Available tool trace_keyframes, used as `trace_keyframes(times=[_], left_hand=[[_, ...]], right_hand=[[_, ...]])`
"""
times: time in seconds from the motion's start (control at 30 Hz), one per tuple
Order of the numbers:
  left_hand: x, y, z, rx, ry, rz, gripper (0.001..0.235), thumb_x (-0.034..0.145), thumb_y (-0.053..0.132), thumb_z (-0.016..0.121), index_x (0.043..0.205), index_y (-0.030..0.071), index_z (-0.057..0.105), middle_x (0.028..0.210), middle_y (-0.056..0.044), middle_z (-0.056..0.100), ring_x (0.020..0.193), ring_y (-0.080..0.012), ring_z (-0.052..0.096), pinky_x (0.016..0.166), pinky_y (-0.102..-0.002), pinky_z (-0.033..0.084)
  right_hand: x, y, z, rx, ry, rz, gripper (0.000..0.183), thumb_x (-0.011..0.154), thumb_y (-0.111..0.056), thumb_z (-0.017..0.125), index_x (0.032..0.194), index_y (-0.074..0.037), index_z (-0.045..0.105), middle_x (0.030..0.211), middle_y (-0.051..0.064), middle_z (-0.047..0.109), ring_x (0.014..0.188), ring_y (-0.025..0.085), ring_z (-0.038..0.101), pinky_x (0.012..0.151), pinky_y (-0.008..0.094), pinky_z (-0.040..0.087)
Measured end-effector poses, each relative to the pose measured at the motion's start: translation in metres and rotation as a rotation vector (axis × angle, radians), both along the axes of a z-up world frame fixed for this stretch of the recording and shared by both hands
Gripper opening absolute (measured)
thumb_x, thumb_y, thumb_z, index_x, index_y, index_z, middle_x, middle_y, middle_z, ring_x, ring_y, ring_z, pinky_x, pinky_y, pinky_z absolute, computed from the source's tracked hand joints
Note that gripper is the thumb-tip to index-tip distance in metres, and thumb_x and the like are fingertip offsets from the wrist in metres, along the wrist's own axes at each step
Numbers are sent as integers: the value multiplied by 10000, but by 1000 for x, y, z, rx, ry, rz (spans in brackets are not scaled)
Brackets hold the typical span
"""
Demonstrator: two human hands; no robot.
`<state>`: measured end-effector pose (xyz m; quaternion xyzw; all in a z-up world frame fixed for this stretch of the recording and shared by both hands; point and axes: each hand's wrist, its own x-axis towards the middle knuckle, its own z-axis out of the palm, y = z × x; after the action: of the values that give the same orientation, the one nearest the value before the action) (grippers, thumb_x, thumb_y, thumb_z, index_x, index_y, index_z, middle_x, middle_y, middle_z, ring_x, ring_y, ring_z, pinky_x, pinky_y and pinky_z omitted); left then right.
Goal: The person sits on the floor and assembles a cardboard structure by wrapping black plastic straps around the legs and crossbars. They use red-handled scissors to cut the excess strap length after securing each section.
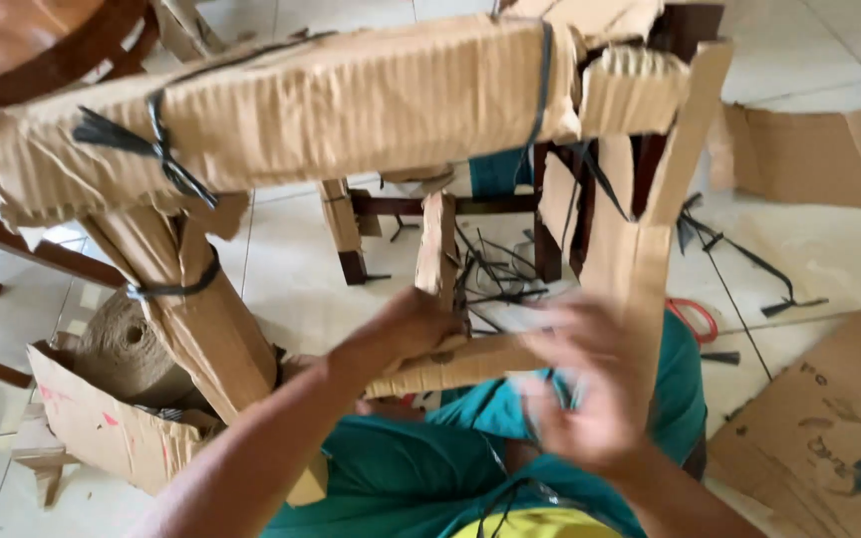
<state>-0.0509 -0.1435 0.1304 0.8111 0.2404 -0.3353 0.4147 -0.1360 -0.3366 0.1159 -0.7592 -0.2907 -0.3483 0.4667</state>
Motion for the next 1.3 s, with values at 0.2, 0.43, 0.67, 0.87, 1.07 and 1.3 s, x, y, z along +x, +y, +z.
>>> trace_keyframes(times=[0.2,0.43,0.67,0.87,1.07,1.3], left_hand=[[13,9,-34,228,-63,-235,381,824,370,718,1025,48,708,946,-129,695,811,-255,652,617,-383,507],[9,17,-44,171,-107,-134,462,723,330,750,1079,78,600,960,-99,670,810,-231,611,614,-403,494],[42,40,-56,239,-209,-241,387,729,369,766,981,86,687,907,-103,701,805,-260,654,648,-415,525],[72,66,-30,158,-185,-178,355,797,267,837,1066,90,687,932,-52,704,742,-157,660,594,-282,588],[128,126,-98,238,-426,-207,618,631,406,866,1045,-9,670,1026,-303,699,1075,-506,661,859,-603,513],[165,165,-130,389,-350,-250,495,695,520,795,782,34,774,841,-278,726,927,-458,706,825,-558,547]], right_hand=[[-5,-56,-76,328,873,-269,776,705,-59,631,1460,-88,452,881,78,464,642,164,402,521,339,375],[-10,-61,-184,239,1062,-629,310,765,-184,712,1058,-83,727,682,114,638,624,237,569,575,474,417],[19,-37,-191,251,939,-614,342,779,-266,757,1064,-80,732,769,91,692,736,222,631,593,451,450],[58,10,-198,379,878,-508,344,771,-259,807,1019,-55,684,723,91,654,569,209,599,477,414,481],[105,58,-216,457,741,-398,347,779,-244,872,989,-76,653,784,186,735,759,357,764,649,476,596],[124,83,-205,340,825,-15,439,878,-232,836,1148,-39,549,944,183,699,956,409,744,813,542,595]])
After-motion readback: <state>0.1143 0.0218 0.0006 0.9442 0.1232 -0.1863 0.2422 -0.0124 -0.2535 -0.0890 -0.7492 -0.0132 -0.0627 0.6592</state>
